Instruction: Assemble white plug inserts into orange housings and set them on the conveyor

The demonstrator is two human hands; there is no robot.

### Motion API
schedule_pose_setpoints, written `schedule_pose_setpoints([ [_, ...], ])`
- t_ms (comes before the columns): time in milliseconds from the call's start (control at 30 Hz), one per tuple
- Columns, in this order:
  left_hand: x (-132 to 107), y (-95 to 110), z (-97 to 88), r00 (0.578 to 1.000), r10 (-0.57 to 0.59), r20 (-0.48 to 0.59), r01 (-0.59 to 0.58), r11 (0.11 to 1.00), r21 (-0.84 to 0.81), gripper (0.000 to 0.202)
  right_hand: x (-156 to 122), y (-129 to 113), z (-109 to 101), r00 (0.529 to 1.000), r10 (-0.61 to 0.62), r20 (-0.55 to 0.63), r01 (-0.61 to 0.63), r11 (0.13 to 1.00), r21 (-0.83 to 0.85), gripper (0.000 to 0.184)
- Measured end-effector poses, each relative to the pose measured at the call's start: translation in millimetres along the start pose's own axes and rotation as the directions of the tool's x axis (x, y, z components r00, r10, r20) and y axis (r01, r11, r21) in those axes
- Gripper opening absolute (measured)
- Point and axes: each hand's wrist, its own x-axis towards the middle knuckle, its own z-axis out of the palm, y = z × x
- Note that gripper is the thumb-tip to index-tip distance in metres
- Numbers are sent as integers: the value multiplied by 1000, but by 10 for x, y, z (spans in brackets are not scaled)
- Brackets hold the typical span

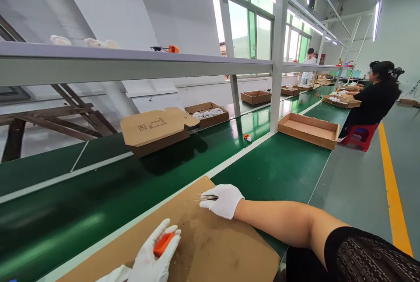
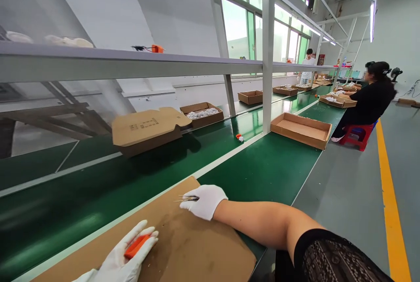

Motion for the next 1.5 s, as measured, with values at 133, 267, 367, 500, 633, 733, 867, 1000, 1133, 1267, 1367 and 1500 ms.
schedule_pose_setpoints([
  [133,91,-21,15,996,-72,59,76,995,-64,36,1,-7,23,1000,-6,-25,5,998,-59,36],
  [267,134,-56,-46,982,-129,140,143,985,-99,34,-27,43,12,998,-59,3,59,990,-126,29],
  [367,137,-97,-61,969,-170,178,190,977,-99,33,-40,190,-72,997,-72,-6,70,984,-166,23],
  [500,112,-131,-58,947,-243,210,269,958,-102,36,73,515,-274,993,49,-104,-66,984,-168,28],
  [633,79,-123,-55,925,-274,265,322,933,-160,46,333,831,-480,960,202,-191,-233,961,-152,31],
  [733,70,-144,-40,929,-240,282,294,941,-170,46,560,1005,-606,921,292,-257,-333,934,-132,32],
  [867,83,-203,-18,931,-216,295,273,947,-171,50,901,1127,-719,865,376,-332,-426,900,-91,34],
  [1000,92,-245,-21,919,-228,321,286,947,-144,51,1187,1081,-787,835,405,-373,-458,887,-64,41],
  [1133,85,-232,-42,912,-234,337,290,949,-126,50,1240,898,-840,864,380,-330,-413,910,-34,34],
  [1267,54,-116,-83,908,-224,355,312,926,-214,55,1069,583,-765,906,301,-299,-307,951,29,32],
  [1367,22,-37,-126,881,-191,433,370,849,-377,60,813,256,-540,951,189,-243,-172,981,91,26],
  [1500,-16,-55,-165,794,-92,601,493,676,-548,49,281,-141,-122,985,17,-174,16,983,184,14],
])
